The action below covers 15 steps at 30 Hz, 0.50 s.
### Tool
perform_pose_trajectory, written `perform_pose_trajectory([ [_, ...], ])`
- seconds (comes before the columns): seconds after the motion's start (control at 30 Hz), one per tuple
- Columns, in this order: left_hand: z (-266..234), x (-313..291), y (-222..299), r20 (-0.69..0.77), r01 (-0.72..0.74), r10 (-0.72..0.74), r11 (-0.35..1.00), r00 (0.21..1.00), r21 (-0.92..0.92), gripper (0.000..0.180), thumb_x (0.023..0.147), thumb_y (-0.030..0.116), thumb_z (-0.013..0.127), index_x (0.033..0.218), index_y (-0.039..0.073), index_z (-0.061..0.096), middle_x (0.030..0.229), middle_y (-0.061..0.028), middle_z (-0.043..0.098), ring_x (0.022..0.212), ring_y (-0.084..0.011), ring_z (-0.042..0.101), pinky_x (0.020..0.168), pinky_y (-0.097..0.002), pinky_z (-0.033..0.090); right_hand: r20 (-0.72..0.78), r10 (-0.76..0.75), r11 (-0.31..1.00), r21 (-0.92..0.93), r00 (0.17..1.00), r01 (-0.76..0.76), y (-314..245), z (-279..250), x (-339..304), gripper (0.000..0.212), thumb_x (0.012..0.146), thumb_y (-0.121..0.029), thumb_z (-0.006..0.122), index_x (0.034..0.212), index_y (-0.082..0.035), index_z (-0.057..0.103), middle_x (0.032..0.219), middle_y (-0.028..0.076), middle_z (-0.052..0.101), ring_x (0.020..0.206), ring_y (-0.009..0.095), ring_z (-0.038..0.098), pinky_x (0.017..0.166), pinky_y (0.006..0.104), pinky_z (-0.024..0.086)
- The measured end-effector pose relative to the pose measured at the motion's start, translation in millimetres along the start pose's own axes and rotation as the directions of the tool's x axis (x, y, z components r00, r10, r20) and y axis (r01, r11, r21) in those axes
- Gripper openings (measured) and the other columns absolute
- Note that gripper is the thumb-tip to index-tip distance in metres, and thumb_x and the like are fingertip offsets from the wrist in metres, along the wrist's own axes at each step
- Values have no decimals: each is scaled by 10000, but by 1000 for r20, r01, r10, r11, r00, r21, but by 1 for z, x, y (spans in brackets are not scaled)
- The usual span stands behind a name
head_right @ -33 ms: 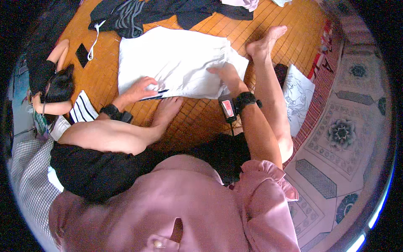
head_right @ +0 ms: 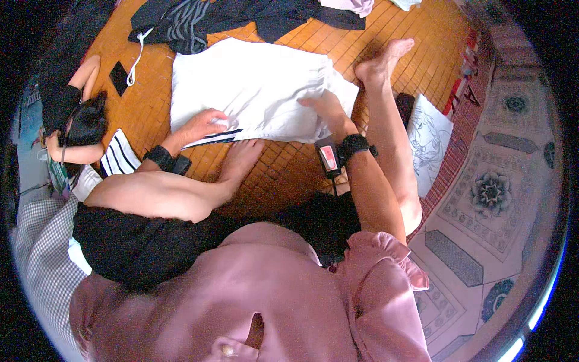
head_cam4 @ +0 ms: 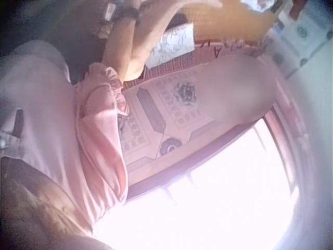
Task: The person folds white track pants by hand while sitting on a bamboo mat.
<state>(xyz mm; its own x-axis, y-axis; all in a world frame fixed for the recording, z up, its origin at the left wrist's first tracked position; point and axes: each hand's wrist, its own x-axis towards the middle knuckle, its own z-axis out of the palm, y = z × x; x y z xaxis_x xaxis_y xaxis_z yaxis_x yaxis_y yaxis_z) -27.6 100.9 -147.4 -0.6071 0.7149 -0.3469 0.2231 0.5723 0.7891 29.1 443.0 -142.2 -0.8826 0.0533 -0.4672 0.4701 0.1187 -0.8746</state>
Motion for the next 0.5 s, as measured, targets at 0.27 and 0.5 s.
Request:
perform_pose_trajectory([
  [0.27, -25, 8, -2, 40, 248, -340, 593, 939, -766, 547, 854, 512, 418, 1111, 31, 465, 1009, -135, 554, 955, -218, 537, 804, -345, 426, 39, -271, 962, 31, 962, 270, -61, 38, -11, 459, 736, -140, 642, 1129, 19, 467, 1038, 98, 564, 950, 175, 528, 872, 293, 400],
  [0.5, -31, 7, 3, -28, 112, -423, 303, 906, -946, 660, 853, 593, 316, 1234, 63, 412, 1103, -109, 550, 983, -212, 535, 841, -366, 415, 355, -269, 931, -144, 895, 336, -111, 143, -6, 657, 720, -269, 669, 1234, 22, 381, 917, 173, 615, 876, 249, 590, 771, 331, 467],
])
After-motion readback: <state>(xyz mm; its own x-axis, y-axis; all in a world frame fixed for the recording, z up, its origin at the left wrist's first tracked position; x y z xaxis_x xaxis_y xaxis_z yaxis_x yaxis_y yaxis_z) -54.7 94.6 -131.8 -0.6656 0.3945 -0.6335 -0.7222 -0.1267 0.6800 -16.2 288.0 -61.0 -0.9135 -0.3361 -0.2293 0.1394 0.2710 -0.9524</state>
